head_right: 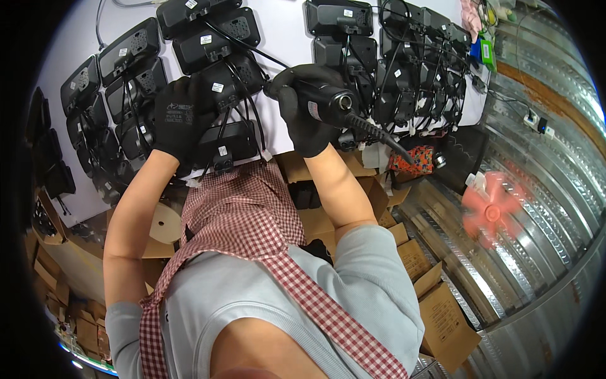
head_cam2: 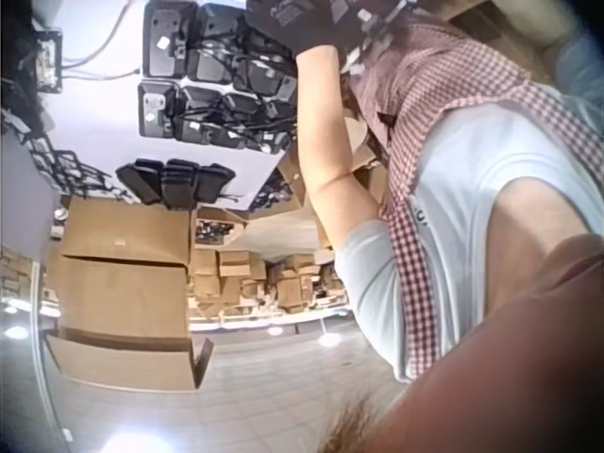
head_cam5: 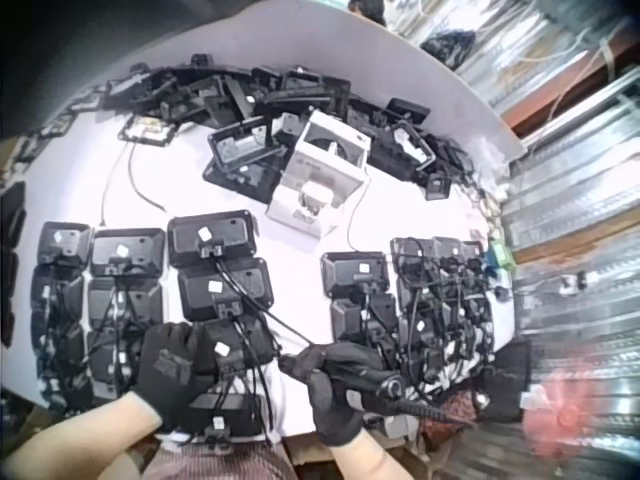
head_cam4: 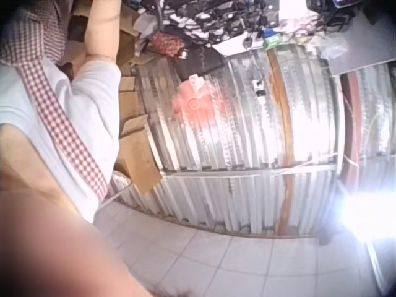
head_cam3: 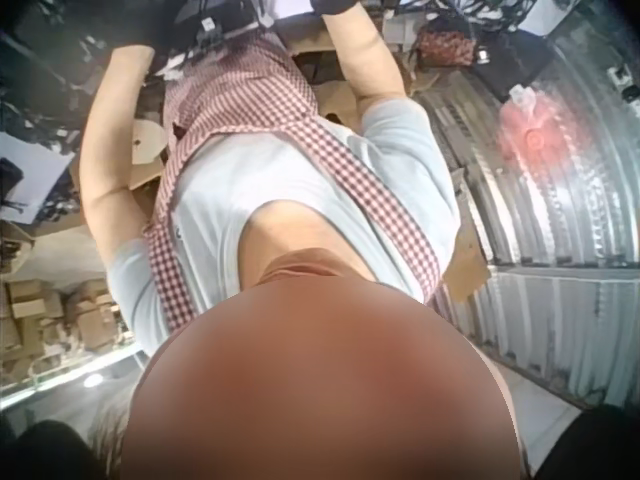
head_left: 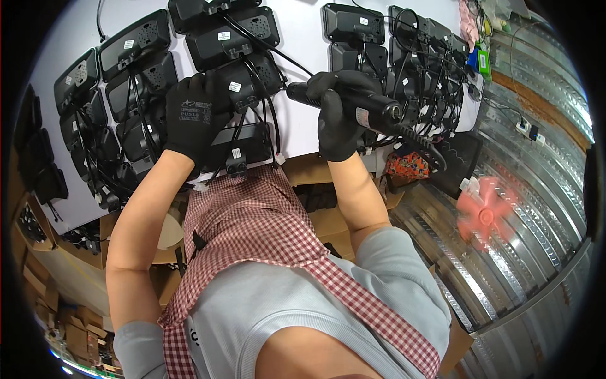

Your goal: The person secures components inside several black plastic mirror housings using an electric screwdriver.

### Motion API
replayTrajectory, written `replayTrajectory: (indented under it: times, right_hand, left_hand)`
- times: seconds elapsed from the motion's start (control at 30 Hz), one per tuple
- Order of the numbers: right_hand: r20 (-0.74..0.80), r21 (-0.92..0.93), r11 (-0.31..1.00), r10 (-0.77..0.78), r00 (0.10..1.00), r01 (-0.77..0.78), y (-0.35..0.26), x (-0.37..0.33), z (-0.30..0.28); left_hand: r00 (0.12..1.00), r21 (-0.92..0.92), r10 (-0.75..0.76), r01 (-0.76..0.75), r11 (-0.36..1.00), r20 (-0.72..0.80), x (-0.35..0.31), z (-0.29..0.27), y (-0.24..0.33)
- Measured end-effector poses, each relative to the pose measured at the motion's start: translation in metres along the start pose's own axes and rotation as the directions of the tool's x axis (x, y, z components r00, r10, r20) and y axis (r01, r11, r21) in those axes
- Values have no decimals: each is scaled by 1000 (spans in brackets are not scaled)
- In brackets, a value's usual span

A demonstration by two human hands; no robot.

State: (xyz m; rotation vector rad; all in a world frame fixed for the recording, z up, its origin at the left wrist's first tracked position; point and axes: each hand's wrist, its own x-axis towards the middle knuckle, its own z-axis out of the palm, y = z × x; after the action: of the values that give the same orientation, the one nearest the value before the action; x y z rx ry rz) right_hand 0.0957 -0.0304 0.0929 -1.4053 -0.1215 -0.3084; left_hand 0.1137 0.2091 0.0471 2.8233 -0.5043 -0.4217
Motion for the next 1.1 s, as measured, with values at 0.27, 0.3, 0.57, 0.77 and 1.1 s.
replayTrajectory:
  times: [0.27, 0.3, 0.57, 0.77, 1.1]
  right_hand:
    - [-62, -9, 1000, 18, 998, -18, 26, -13, 3]
    - [-1, -55, 998, -10, 1000, 10, 30, -13, -1]
    - [87, -297, 955, 15, 996, 11, 24, -2, 9]
    - [170, 180, 850, 468, 867, -494, 18, 25, -12]
    - [-62, -135, 916, -389, 919, 378, 37, 200, 20]
  left_hand:
    - [994, -2, 50, -50, 999, -95, -1, 9, -8]
    - [996, -18, 53, -54, 998, -75, -1, 9, -8]
    - [989, 12, 47, -46, 999, -143, 2, 7, -5]
    - [997, 33, 21, -18, 999, -79, -2, 6, -6]
    - [988, -9, 19, -21, 1000, -156, -4, 17, -4]
